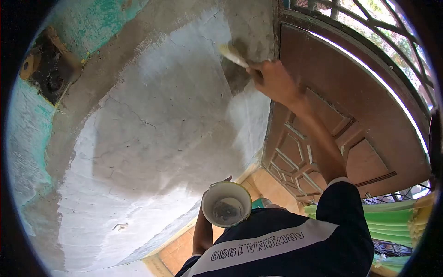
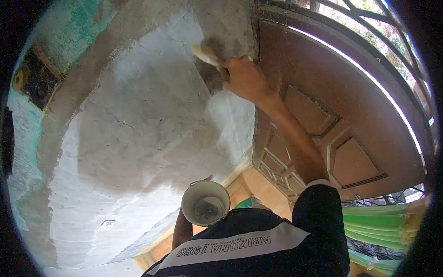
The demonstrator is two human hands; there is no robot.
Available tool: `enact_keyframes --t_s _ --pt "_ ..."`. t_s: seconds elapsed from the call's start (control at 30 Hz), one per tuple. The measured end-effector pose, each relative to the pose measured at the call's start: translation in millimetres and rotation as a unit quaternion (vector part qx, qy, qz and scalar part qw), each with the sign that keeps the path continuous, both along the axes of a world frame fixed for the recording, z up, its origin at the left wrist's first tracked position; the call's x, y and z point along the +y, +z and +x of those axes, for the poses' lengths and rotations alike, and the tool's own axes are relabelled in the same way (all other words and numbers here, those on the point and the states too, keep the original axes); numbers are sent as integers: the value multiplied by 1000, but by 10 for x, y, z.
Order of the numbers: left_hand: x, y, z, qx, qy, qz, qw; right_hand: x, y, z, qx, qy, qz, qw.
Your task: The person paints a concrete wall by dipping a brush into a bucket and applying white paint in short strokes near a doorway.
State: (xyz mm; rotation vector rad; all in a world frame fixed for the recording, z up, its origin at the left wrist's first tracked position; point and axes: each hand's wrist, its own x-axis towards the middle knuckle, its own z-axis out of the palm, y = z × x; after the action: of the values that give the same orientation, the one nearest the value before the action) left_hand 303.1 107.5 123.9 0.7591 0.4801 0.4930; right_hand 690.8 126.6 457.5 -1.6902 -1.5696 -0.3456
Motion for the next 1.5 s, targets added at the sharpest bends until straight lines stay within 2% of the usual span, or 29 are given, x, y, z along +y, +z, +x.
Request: enact_keyframes --t_s 0.07,0.13,0.2,0.27,0.3,0.37,0.43,0.47,0.5,0.57,0.6,0.67,0.7,0.73,0.8,0.93,1.0,1.03,1.2,1.27,1.33,1.4,1.43,1.5 --pt "-5 30 39 -4 2 -6 1000 -64 -99 91 -6 24 -87 996" --pt "-8 39 40 -57 -16 -69 996 -57 -103 185 -33 33 -109 993" --pt "28 -33 28 -24 -18 -43 999 -32 -61 214 -61 39 -126 989" --pt "24 -88 62 5 -18 -17 1000 -30 169 112 58 23 -39 997" --pt "3 -105 71 -10 -12 -3 1000 -37 288 84 59 23 -39 997" --pt "-15 -81 68 -24 -8 12 1000 -58 524 41 31 38 32 998" --pt "-25 -36 89 -76 -19 -55 995 -144 642 -84 70 26 73 995" --pt "-21 -62 95 -78 -20 -56 995 -171 661 -117 106 16 113 988" --pt "-11 -102 83 -66 -26 -51 996 -152 619 -106 105 17 112 988" --pt "-6 -135 80 -55 -30 -45 997 -40 398 -70 90 6 203 975" --pt "-12 -144 91 -67 -22 -37 997 50 221 -25 90 7 203 975" --pt "-36 -86 110 -79 -16 -29 996 162 -45 48 22 33 94 995" --pt "-50 -22 117 -74 -15 -44 996 83 -93 67 44 8 15 999" --pt "-49 35 152 -70 -14 -59 996 56 -105 124 42 10 15 999" --pt "-35 64 177 -69 -13 -70 995 -5 -170 210 -40 -4 -81 996" --pt "-77 143 179 -37 -8 -60 997 -136 89 233 -49 -12 -155 987" --pt "-88 189 229 -13 2 -38 999 -41 235 280 -77 68 -31 994" --pt "-86 199 245 -1 8 -26 1000 -44 320 250 -78 68 -30 994" --pt "-63 92 220 -23 14 2 1000 -253 860 90 -12 -40 79 996" --pt "-53 86 227 -50 16 3 999 -314 1088 31 -11 -55 79 995" --pt "-35 129 217 -69 -11 -67 995 -266 1154 8 -8 -71 80 994" --pt "-41 128 225 -38 -2 -28 999 -147 1138 39 -111 -104 73 986" --pt "-42 124 224 -7 7 11 1000 -109 1061 47 -111 -104 73 986" --pt "-29 121 210 -28 -1 -15 999 -24 868 63 -187 -54 86 977"
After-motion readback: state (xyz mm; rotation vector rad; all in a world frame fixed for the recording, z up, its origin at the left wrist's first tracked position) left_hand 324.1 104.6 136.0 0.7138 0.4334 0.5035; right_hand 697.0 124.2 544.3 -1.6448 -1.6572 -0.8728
